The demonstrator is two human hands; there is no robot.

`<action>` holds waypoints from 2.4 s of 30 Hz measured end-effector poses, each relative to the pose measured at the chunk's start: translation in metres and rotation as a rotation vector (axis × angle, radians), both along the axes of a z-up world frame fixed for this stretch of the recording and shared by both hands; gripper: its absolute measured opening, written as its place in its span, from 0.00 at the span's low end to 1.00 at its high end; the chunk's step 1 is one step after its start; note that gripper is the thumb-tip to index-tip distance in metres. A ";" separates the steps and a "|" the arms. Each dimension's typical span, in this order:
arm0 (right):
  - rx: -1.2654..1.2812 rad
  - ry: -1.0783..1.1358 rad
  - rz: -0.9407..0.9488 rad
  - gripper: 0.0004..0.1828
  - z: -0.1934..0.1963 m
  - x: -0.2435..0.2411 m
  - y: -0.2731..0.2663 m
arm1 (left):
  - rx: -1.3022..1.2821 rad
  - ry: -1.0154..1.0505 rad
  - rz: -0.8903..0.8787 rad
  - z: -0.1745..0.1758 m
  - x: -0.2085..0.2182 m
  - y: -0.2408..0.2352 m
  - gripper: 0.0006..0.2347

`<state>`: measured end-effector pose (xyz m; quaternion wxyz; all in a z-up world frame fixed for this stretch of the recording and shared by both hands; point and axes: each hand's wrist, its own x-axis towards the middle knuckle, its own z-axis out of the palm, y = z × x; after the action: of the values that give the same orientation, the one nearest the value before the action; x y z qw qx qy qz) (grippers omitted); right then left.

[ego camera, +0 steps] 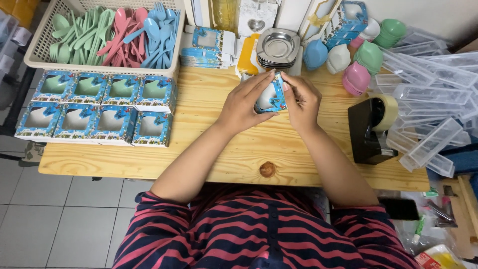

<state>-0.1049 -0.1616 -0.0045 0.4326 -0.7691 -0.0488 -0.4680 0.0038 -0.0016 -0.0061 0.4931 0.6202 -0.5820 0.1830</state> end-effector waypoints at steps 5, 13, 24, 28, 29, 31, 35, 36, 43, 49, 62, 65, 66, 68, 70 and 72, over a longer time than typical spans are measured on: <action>-0.132 0.116 0.156 0.24 -0.008 -0.004 -0.023 | -0.027 0.061 -0.009 0.008 0.001 0.004 0.38; -0.196 0.170 0.180 0.26 -0.010 -0.002 -0.031 | -0.027 0.101 -0.015 0.008 0.001 0.006 0.38; -0.559 0.208 -0.143 0.38 0.004 -0.006 0.007 | -0.006 0.102 -0.007 0.009 0.001 0.006 0.38; -0.570 0.236 -0.124 0.37 -0.002 -0.004 0.006 | 0.000 0.066 -0.009 0.001 0.007 0.006 0.38; -0.560 0.256 -0.091 0.36 0.000 -0.004 0.008 | 0.004 0.031 0.005 0.001 0.008 0.006 0.38; -0.550 0.272 -0.059 0.35 0.004 -0.004 0.009 | 0.006 -0.008 0.019 0.000 0.011 0.005 0.38; -0.513 0.346 0.020 0.33 0.004 -0.007 0.007 | 0.015 -0.039 0.036 -0.004 0.013 0.005 0.38; -0.505 0.380 0.039 0.33 0.002 -0.007 0.005 | 0.020 -0.043 0.038 -0.004 0.014 0.005 0.38; -0.247 0.213 -0.021 0.27 -0.014 -0.006 0.005 | -0.007 -0.092 0.044 0.004 -0.009 -0.004 0.33; -0.056 0.080 -0.051 0.25 -0.021 -0.001 0.013 | 0.105 -0.102 0.138 -0.002 -0.011 -0.003 0.34; 0.299 0.111 0.123 0.48 -0.026 0.001 -0.011 | 0.047 0.231 0.501 0.020 -0.034 0.127 0.38; 0.256 0.108 0.072 0.45 -0.012 -0.004 0.000 | 0.055 0.251 0.773 0.002 -0.045 0.181 0.34; 0.265 0.138 0.034 0.44 -0.004 -0.007 0.008 | 0.097 0.203 0.910 -0.004 -0.047 0.198 0.33; 0.212 0.154 0.023 0.44 -0.001 -0.011 0.015 | 0.126 0.219 0.988 -0.015 -0.051 0.214 0.33; 0.155 0.152 0.006 0.44 0.002 -0.009 0.018 | 0.144 0.219 1.061 -0.023 -0.048 0.220 0.34; 0.134 0.147 -0.003 0.42 -0.002 -0.008 0.016 | 0.151 0.188 1.167 -0.033 -0.046 0.219 0.33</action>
<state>-0.1132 -0.1455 -0.0066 0.4848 -0.7707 0.0155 -0.4132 -0.0421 0.2173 -0.0393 0.3149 0.8845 -0.1103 0.3260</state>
